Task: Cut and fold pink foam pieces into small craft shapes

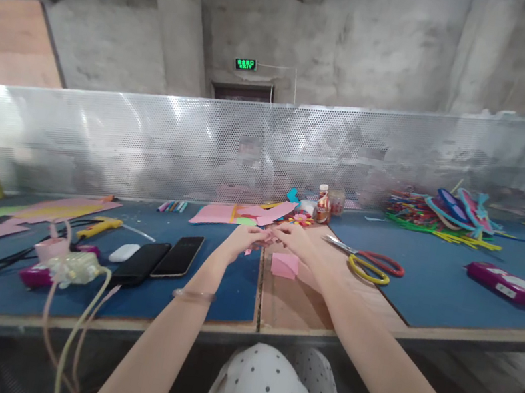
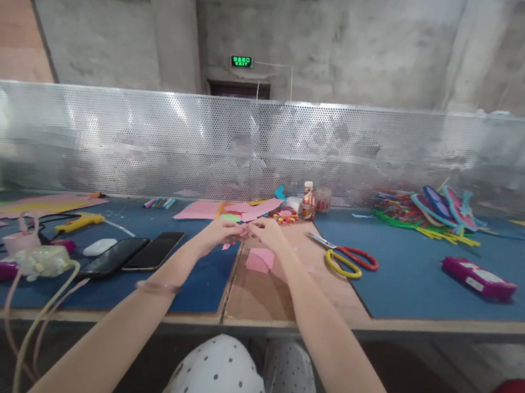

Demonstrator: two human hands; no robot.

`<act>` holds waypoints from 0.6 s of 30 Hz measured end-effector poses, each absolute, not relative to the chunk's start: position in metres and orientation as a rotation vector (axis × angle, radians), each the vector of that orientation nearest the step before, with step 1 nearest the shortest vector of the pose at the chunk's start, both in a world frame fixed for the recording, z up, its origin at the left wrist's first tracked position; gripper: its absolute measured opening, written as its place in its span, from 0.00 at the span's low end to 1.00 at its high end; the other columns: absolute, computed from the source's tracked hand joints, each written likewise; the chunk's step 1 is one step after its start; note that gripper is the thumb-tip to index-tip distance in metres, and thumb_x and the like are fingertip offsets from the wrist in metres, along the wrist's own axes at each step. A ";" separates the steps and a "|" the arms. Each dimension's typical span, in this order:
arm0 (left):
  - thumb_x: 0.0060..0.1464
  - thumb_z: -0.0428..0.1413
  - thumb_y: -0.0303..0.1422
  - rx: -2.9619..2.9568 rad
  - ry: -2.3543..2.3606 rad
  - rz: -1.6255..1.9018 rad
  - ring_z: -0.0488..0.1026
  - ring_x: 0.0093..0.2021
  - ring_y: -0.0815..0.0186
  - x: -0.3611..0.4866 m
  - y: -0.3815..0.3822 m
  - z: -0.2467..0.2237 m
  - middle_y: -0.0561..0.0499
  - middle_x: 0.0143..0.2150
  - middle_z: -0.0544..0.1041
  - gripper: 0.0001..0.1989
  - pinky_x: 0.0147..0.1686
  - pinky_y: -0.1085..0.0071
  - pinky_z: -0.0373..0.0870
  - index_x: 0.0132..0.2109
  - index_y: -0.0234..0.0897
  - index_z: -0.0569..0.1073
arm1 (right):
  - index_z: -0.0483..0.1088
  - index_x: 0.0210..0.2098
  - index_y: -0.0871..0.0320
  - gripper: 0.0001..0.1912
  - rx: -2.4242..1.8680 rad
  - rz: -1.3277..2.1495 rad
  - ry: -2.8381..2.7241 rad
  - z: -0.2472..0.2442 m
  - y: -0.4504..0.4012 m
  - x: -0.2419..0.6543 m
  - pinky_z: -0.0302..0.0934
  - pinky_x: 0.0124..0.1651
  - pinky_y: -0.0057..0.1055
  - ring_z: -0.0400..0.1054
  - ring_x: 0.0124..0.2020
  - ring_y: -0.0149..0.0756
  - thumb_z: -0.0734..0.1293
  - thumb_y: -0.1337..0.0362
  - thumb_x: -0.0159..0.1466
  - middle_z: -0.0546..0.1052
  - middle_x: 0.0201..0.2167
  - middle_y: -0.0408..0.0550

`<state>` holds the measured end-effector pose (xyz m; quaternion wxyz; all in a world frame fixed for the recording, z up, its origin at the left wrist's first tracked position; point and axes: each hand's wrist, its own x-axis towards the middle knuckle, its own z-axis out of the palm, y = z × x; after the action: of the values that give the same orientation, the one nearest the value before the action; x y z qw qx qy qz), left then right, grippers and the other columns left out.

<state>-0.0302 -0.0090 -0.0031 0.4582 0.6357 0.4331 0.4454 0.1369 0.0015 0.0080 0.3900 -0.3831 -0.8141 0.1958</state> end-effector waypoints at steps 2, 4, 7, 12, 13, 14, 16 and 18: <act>0.39 0.60 0.41 1.561 1.058 1.097 0.73 0.35 0.63 -0.030 -0.009 -0.003 0.42 0.35 0.77 0.16 0.33 0.71 0.64 0.31 0.32 0.75 | 0.73 0.29 0.63 0.11 -0.981 0.393 -2.097 0.009 -0.001 0.136 0.55 0.27 0.23 0.61 0.24 0.27 0.59 0.65 0.58 0.74 0.26 0.47; 0.39 0.60 0.42 1.557 1.061 1.102 0.74 0.34 0.63 -0.030 -0.010 -0.002 0.42 0.34 0.77 0.16 0.33 0.70 0.64 0.30 0.32 0.75 | 0.73 0.29 0.62 0.10 -0.956 0.321 -2.114 0.009 0.002 0.135 0.56 0.30 0.24 0.62 0.26 0.27 0.60 0.67 0.57 0.74 0.27 0.47; 0.38 0.60 0.42 1.548 1.069 1.103 0.74 0.32 0.62 -0.030 -0.010 -0.003 0.42 0.32 0.77 0.16 0.32 0.70 0.64 0.29 0.31 0.74 | 0.73 0.28 0.62 0.10 -0.897 0.232 -2.133 0.005 0.012 0.133 0.56 0.31 0.24 0.62 0.27 0.28 0.59 0.70 0.56 0.74 0.27 0.47; 0.37 0.61 0.41 1.478 1.060 1.111 0.74 0.33 0.62 -0.030 -0.009 -0.004 0.43 0.30 0.77 0.16 0.32 0.70 0.64 0.29 0.32 0.73 | 0.73 0.27 0.61 0.10 -0.866 -0.025 -2.136 -0.002 0.017 0.130 0.57 0.36 0.26 0.63 0.31 0.30 0.60 0.70 0.57 0.73 0.29 0.48; 0.37 0.60 0.41 1.454 1.056 1.118 0.74 0.32 0.62 -0.029 -0.009 -0.004 0.44 0.29 0.77 0.15 0.33 0.70 0.64 0.29 0.32 0.73 | 0.73 0.28 0.61 0.10 -0.870 -0.047 -2.125 -0.004 0.015 0.129 0.57 0.37 0.27 0.64 0.32 0.30 0.60 0.70 0.58 0.73 0.30 0.49; 0.37 0.60 0.41 1.433 1.056 1.126 0.74 0.32 0.62 -0.029 -0.009 -0.004 0.44 0.28 0.77 0.15 0.33 0.70 0.64 0.28 0.32 0.73 | 0.73 0.29 0.60 0.10 -0.875 -0.054 -2.116 -0.005 0.014 0.129 0.57 0.38 0.27 0.64 0.33 0.30 0.60 0.69 0.58 0.72 0.32 0.50; 0.37 0.60 0.41 1.405 1.066 1.148 0.74 0.31 0.63 -0.027 -0.009 -0.004 0.45 0.27 0.76 0.14 0.33 0.70 0.64 0.27 0.32 0.72 | 0.73 0.30 0.60 0.10 -0.890 -0.080 -2.113 -0.006 0.011 0.128 0.57 0.39 0.27 0.64 0.35 0.31 0.60 0.68 0.59 0.72 0.34 0.50; 0.37 0.60 0.40 1.394 1.072 1.173 0.73 0.31 0.63 -0.026 -0.010 -0.004 0.46 0.26 0.76 0.14 0.33 0.70 0.63 0.27 0.32 0.72 | 0.73 0.32 0.59 0.11 -0.903 -0.172 -2.136 -0.006 0.008 0.126 0.57 0.41 0.27 0.64 0.37 0.31 0.59 0.68 0.59 0.71 0.35 0.50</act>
<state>-0.0263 -0.0095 -0.0041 0.4916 0.5741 0.4417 0.4834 0.1265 0.0080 -0.0061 0.3966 -0.3565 -0.8432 -0.0678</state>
